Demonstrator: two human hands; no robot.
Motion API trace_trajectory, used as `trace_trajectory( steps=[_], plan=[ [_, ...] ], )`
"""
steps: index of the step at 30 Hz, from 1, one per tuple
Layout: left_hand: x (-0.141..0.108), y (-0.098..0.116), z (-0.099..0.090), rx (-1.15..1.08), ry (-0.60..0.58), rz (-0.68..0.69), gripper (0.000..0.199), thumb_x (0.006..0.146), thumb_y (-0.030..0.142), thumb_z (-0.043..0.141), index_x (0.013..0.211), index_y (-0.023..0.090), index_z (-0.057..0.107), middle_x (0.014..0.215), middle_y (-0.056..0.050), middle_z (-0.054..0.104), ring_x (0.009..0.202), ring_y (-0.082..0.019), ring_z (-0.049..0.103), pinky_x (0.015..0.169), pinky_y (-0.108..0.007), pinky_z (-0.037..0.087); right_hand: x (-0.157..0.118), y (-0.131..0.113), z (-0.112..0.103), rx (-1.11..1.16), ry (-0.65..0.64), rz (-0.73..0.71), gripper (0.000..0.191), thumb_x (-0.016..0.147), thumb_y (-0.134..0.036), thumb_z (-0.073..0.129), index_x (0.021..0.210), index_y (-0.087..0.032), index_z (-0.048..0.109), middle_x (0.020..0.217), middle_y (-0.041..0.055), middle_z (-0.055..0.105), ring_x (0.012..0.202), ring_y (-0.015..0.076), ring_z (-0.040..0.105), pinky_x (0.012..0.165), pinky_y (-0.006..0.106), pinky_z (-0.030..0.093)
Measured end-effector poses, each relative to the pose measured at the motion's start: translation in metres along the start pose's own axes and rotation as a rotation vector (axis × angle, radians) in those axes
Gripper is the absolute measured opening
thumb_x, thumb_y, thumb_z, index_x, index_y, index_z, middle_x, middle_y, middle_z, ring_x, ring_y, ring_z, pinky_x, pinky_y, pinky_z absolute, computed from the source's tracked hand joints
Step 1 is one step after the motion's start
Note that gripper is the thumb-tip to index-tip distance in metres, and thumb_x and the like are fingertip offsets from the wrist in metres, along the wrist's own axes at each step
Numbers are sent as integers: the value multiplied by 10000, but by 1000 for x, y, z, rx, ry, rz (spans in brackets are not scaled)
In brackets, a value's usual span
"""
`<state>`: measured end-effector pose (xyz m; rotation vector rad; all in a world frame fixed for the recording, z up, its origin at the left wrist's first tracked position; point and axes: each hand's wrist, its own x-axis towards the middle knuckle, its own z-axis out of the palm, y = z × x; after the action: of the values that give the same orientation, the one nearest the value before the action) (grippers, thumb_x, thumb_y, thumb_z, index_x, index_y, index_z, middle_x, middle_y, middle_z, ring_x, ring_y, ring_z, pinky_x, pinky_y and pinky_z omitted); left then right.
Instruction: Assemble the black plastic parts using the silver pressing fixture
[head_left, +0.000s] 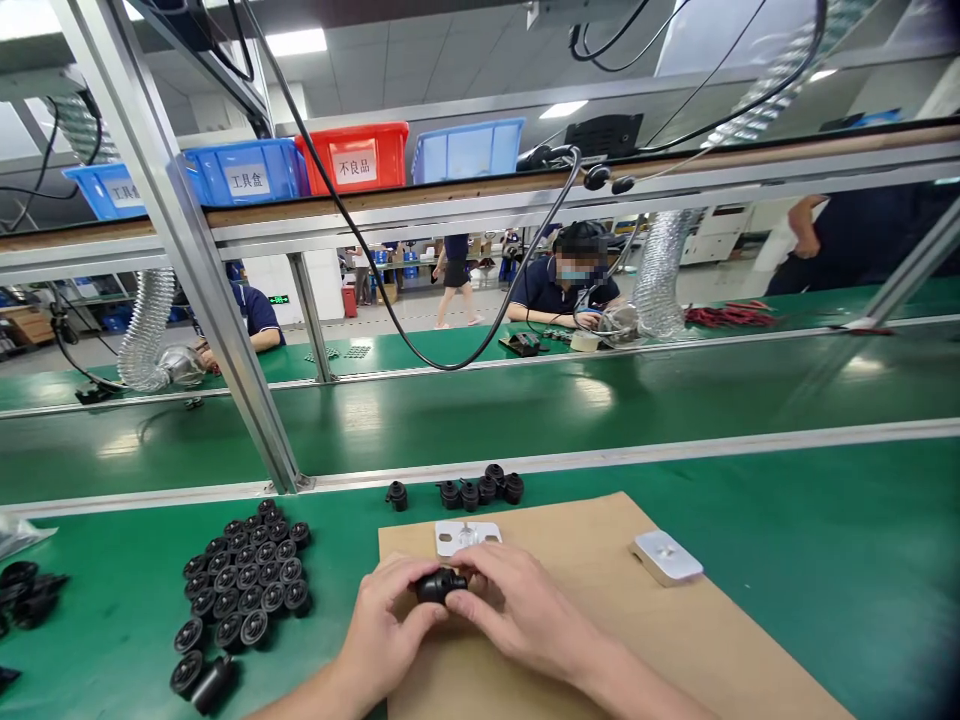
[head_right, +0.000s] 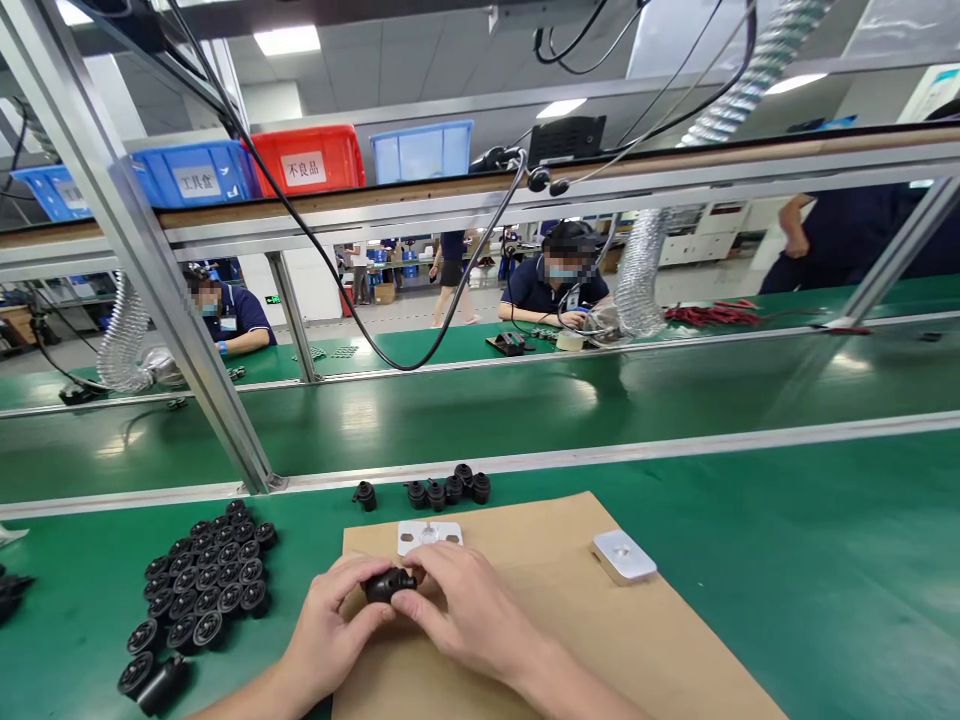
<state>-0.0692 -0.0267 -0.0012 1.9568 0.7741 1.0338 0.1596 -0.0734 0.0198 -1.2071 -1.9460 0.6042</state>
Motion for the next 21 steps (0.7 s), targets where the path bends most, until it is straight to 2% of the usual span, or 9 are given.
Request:
trace_trajectory(
  steps=[4,9,11,13,16,18,21],
  plan=[
    [-1,-2,-1,26,1,13,337,908,210,815,1226,319,788,1121,-28,818,1036,-237,734,945,-323,564,0,3,3,59,-4,-83,291,1007,-157,646,1265,-281,700,1107,39,775,987,249,695,881,368,529],
    [0,-3,-1,-27,0,-82,321,894,238,835,1206,301,793,1110,-33,814,1026,-242,747,939,-317,572,2,13,4,-98,35,-400,424,1040,-23,460,1382,-236,593,1260,112,714,1068,265,634,900,400,541],
    [0,-3,0,-27,13,-51,319,893,232,842,1200,301,790,1112,-31,813,1032,-239,749,946,-315,581,2,16,3,-132,33,-452,420,1042,-22,447,1388,-223,576,1268,129,704,1070,273,625,894,407,545],
    [-1,-2,1,5,42,39,336,898,207,842,1211,314,781,1102,-21,813,1016,-225,749,937,-306,593,1,15,4,-117,36,-402,374,1035,-78,511,1377,-215,575,1201,129,712,1028,287,629,864,420,544],
    [-3,-1,1,85,83,188,425,912,127,809,1277,336,750,1113,-14,811,1008,-205,747,930,-295,614,-4,8,9,-28,46,-235,301,1011,-169,597,1305,-233,615,1122,100,725,986,288,652,852,420,531],
    [-3,-1,0,134,100,275,493,919,71,770,1330,339,723,1119,-17,811,1007,-200,746,925,-295,629,-6,4,14,38,62,-126,226,1014,-206,599,1231,-247,649,1098,76,733,974,271,667,858,400,521],
    [0,-4,-2,184,101,393,542,948,34,701,1397,337,688,1149,-32,819,1019,-200,754,932,-307,650,-5,-1,21,162,73,31,140,1053,-298,570,1130,-240,672,999,48,737,861,232,666,777,348,508]
  ],
)
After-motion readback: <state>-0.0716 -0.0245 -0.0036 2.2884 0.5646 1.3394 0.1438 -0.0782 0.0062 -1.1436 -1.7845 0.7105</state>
